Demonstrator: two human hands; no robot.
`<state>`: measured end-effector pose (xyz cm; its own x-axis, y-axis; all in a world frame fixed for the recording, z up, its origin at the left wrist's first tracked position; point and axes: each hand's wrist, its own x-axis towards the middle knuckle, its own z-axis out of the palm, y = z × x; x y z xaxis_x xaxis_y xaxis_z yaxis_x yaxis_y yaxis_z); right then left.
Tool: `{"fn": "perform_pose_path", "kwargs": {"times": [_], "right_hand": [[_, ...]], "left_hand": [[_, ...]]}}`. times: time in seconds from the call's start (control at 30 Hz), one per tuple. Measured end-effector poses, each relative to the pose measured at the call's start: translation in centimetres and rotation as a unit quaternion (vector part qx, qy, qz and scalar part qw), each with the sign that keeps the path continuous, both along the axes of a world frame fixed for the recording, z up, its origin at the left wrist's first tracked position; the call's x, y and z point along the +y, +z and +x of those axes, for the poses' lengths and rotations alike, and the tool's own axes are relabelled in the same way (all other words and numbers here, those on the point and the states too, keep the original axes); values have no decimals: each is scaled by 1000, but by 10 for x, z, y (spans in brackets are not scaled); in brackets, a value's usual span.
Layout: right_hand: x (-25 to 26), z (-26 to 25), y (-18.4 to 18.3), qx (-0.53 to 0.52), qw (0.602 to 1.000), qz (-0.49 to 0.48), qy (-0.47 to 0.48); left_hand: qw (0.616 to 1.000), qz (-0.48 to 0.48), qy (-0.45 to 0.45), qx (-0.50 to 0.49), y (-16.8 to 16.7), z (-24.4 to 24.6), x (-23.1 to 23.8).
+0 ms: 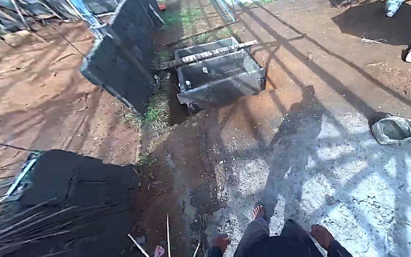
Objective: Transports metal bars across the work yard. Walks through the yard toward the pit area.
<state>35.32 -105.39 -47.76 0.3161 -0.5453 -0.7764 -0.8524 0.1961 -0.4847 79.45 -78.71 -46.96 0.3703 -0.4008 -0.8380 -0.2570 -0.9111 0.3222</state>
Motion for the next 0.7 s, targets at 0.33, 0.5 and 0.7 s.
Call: {"fn": "perform_pose_path", "kwargs": {"times": [0.33, 0.5, 0.7], "right_hand": [[-150, 62, 60, -45, 961, 71, -264], [-271, 66, 23, 8, 958, 133, -254], [-468, 73, 47, 49, 962, 160, -217]], "left_hand": [[990, -3, -78, -118, 75, 157, -390], [997, -16, 1, -78, 66, 143, -509], [978, 198, 58, 19, 83, 97, -571]]}}
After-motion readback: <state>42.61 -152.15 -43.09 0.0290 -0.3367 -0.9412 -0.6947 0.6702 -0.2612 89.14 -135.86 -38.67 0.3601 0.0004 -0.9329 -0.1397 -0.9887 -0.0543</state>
